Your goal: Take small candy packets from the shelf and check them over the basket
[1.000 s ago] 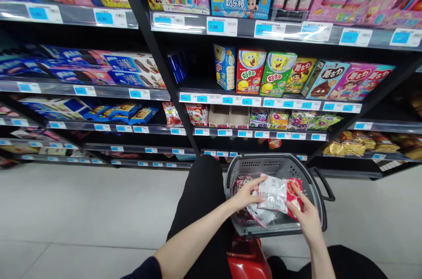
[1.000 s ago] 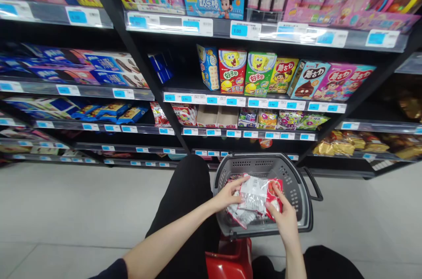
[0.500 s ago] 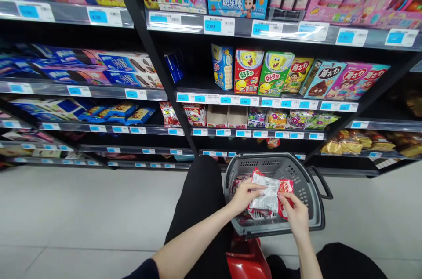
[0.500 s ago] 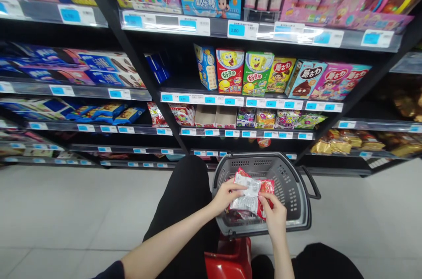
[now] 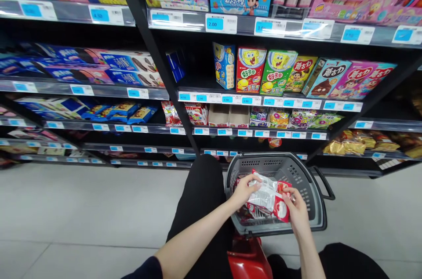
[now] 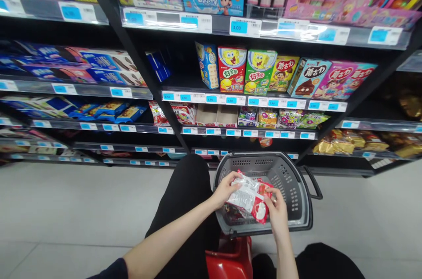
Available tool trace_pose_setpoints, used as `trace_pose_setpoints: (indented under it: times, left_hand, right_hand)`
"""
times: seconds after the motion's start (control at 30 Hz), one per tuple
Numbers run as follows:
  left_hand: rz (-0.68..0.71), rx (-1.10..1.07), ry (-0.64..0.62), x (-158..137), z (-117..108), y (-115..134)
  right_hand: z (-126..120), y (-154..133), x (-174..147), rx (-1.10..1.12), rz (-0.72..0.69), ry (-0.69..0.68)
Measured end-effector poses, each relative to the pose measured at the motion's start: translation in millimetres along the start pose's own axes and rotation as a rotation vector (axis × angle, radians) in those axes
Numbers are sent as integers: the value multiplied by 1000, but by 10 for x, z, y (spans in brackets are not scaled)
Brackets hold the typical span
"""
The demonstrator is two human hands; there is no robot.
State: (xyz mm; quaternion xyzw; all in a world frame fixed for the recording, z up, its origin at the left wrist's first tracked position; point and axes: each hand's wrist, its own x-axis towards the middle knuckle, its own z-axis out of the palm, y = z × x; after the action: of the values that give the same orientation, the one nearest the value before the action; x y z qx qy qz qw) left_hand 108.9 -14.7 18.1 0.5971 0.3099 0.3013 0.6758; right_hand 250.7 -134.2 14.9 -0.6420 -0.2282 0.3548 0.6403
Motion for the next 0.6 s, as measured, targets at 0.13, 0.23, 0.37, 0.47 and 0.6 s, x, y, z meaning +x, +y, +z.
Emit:
trace_pose_setpoints:
  times: [0.13,0.23,0.37,0.47,0.6]
  left_hand:
    - [-120,-245,-39,16,-6,9]
    - [-228,-333,-31,22,19,-4]
    - [-353,-443,-76,34,11,-11]
    - [-407,-577,-171,39,-30,5]
    - [-413,-632,-255,37,-93,50]
  right_hand:
    - [-56,-34,-16,207,124,-51]
    - [-53,-95,-48,295,158,-65]
    - [-66,-182,-113,421,183,-105]
    - [-74,-233,-148,509,166,-110]
    - [-50,-246,-141,472,54,-89]
